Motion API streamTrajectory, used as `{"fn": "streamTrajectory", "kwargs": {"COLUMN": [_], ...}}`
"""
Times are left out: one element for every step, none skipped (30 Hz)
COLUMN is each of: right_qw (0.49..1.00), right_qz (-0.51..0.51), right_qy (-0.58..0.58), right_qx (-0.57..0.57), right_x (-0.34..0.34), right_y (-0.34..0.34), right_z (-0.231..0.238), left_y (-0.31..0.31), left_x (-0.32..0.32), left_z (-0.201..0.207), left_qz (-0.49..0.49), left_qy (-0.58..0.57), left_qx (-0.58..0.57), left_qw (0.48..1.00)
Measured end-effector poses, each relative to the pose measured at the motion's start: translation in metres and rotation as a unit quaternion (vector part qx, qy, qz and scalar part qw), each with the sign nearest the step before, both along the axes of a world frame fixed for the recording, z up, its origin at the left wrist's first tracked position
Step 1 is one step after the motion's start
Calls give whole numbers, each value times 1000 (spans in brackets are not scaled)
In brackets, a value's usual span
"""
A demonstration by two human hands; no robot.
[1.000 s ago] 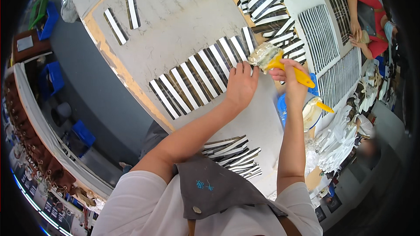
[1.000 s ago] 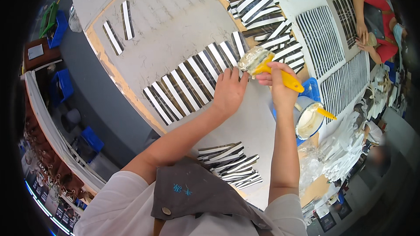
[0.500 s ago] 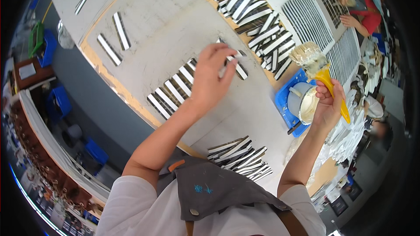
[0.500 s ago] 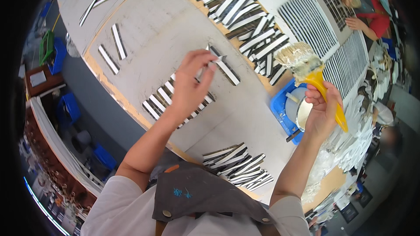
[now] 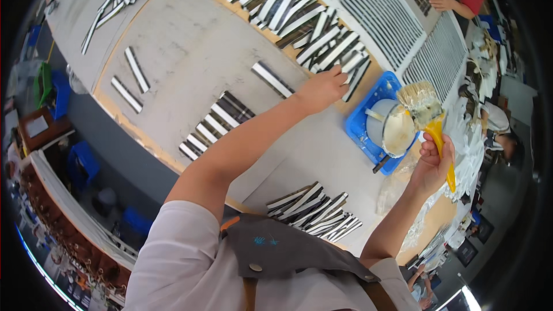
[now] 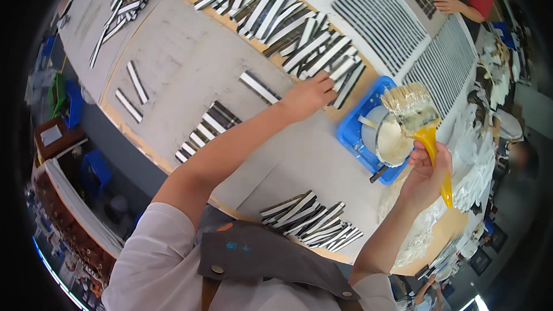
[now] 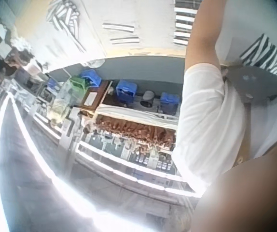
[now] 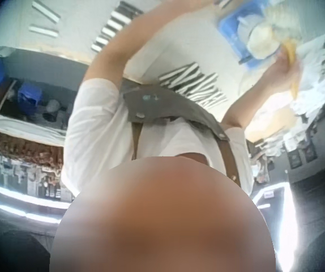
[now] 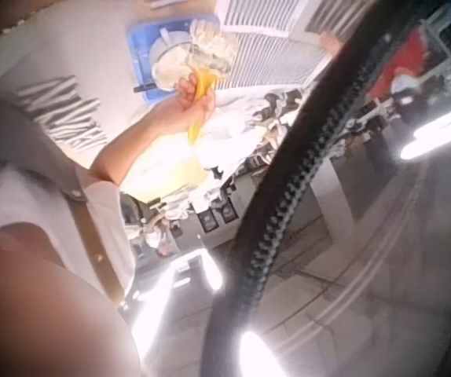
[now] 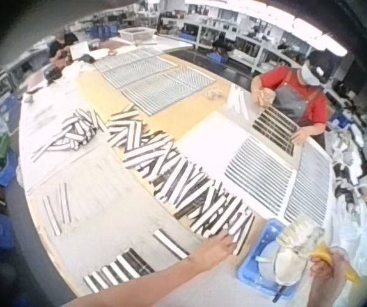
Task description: Applying a white coating or dye to small striped leather pieces using a brush.
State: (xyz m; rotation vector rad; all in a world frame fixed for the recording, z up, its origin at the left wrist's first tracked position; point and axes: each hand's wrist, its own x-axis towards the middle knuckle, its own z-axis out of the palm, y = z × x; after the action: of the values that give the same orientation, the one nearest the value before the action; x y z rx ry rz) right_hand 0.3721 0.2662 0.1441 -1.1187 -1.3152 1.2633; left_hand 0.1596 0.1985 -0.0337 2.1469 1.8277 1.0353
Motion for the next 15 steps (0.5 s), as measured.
{"fn": "streamTrajectory", "kwargs": {"right_qw": [1000, 1000, 998, 998, 998, 998, 997, 996, 995, 995, 995, 994, 993, 993, 994], "right_qz": [5, 12, 59, 66, 66, 64, 79, 85, 92, 92, 89, 94, 101, 99, 86], "right_qy": [-9, -16, -1, 3, -7, -18, -6, -1, -3, -9, -8, -16, -24, -20, -31], "right_qx": [-3, -6, -14, -23, -23, -21, -23, -30, -31, -30, -33, -44, -55, -56, -59], "right_x": [3, 6, 12, 11, 9, 7, 4, -1, -5, -6, -5, -4, -5, -10, -16], "right_y": [-2, -3, -2, -3, -4, -5, -6, -9, -13, -16, -18, -21, -25, -31, -38], "right_z": [-3, -5, -9, -11, -14, -16, -18, -20, -20, -21, -23, -24, -23, -24, -25], "left_y": [-1, -1, -1, -2, -6, -10, -16, -29, -47, -62, -83, -107, -132, -155, -172], "left_x": [2, 5, 8, 9, 9, 10, 11, 10, 9, 9, 4, -6, -16, -26, -33], "left_z": [0, 2, 3, 6, 8, 12, 15, 17, 22, 26, 31, 39, 38, 35, 34], "left_qz": [13, 21, 34, 46, 54, 65, 77, 82, 128, 166, 185, 201, 221, 241, 237], "left_qy": [6, 9, 16, 23, 27, 12, -2, 3, -29, -65, -67, -67, -37, -5, -4], "left_qx": [21, 10, 5, 0, -10, -2, 6, -1, 3, 9, -21, -50, -76, -103, -104], "left_qw": [1000, 1000, 999, 999, 998, 998, 997, 997, 991, 984, 980, 976, 972, 965, 966]}}
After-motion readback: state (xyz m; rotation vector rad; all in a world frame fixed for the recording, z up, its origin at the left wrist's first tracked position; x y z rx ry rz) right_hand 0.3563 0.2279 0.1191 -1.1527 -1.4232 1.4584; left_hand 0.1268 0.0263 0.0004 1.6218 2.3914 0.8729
